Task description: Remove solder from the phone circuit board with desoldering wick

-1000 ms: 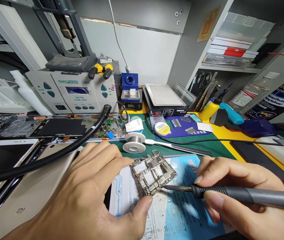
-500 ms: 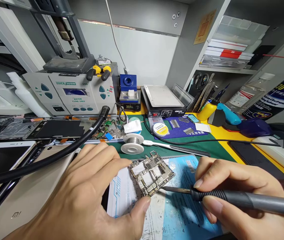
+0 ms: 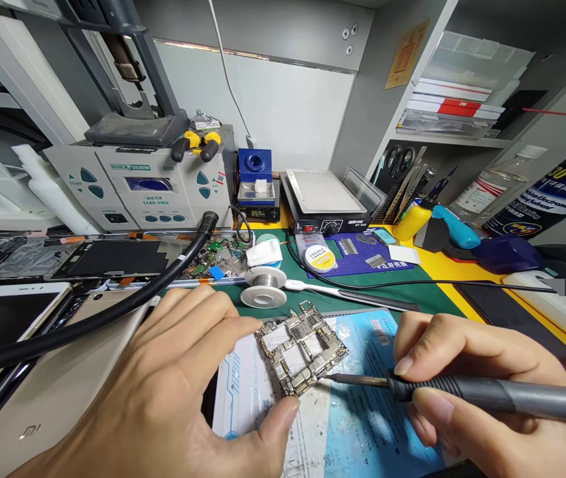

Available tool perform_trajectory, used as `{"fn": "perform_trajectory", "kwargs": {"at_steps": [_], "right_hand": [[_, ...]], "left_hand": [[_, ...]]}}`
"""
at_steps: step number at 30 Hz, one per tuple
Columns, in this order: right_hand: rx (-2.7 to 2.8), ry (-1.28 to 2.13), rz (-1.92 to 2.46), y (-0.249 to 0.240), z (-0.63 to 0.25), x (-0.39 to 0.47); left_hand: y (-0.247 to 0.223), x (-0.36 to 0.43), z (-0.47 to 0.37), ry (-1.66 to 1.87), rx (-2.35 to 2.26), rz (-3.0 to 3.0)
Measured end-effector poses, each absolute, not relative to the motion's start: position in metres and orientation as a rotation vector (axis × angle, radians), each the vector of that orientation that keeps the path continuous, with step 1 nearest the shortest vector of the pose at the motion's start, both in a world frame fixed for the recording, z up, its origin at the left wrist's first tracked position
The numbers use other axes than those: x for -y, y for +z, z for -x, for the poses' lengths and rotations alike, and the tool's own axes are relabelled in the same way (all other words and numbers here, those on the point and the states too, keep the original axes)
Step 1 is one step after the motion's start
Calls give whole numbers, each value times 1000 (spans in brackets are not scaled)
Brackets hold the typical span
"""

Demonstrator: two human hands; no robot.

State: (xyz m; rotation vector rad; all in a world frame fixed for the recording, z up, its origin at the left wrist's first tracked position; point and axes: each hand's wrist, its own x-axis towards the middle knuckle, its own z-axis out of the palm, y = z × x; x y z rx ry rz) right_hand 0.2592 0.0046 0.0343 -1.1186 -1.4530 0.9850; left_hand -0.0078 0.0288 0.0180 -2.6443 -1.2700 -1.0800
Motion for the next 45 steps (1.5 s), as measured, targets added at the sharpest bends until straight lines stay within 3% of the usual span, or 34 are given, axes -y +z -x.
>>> {"fn": "perform_trajectory", "kwargs": {"at_steps": [22, 30, 38, 45], "right_hand": [[1437, 1064, 1115, 27, -269, 2], [1215, 1048, 1354, 47, -247, 2], [895, 1568, 1281, 46, -260, -13], [898, 1691, 1040, 36, -268, -25]], "left_hand": [[17, -17, 6, -979, 1287, 2508], [18, -17, 6, -988, 1268, 2516], [13, -22, 12, -1056, 1136, 2647], [12, -27, 17, -1049, 1062, 2654]]}}
